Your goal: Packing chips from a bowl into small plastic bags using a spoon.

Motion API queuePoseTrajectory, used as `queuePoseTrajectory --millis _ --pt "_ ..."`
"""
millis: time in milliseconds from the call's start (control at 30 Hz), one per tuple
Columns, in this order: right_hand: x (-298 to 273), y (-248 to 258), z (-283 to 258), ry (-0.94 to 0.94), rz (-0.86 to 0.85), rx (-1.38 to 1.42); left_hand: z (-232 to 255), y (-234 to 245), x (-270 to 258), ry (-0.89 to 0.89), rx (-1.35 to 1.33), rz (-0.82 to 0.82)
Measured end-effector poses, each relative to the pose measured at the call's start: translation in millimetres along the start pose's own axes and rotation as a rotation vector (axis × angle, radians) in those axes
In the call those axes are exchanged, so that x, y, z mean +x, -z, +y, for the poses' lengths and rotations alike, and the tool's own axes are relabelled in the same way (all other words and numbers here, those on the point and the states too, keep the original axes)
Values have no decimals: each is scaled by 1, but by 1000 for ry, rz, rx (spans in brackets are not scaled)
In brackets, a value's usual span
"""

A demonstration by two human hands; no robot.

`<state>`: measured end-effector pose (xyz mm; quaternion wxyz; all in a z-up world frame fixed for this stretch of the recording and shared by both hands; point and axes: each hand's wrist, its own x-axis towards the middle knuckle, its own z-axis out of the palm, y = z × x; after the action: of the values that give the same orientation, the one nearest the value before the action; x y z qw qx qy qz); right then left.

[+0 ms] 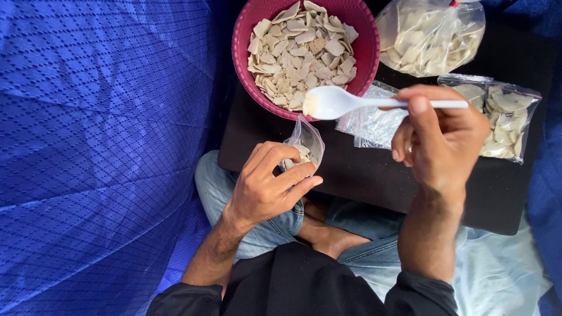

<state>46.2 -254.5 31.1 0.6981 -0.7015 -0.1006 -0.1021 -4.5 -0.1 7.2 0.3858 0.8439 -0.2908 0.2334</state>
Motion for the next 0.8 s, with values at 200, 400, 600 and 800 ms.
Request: queuePoseTrajectory --millis 200,400,600,800 --pt "-30 23 -17 4 34 -144 13 -4 7 22 -30 15" --pt "-31 33 10 21 30 -66 29 -2 8 151 -298 38" --pt "-48 23 54 154 -261 124 11 -25 18 62 -1158 134" --pt "-83 15 69 -3 -261 302 -1 -67 26 158 -1395 215"
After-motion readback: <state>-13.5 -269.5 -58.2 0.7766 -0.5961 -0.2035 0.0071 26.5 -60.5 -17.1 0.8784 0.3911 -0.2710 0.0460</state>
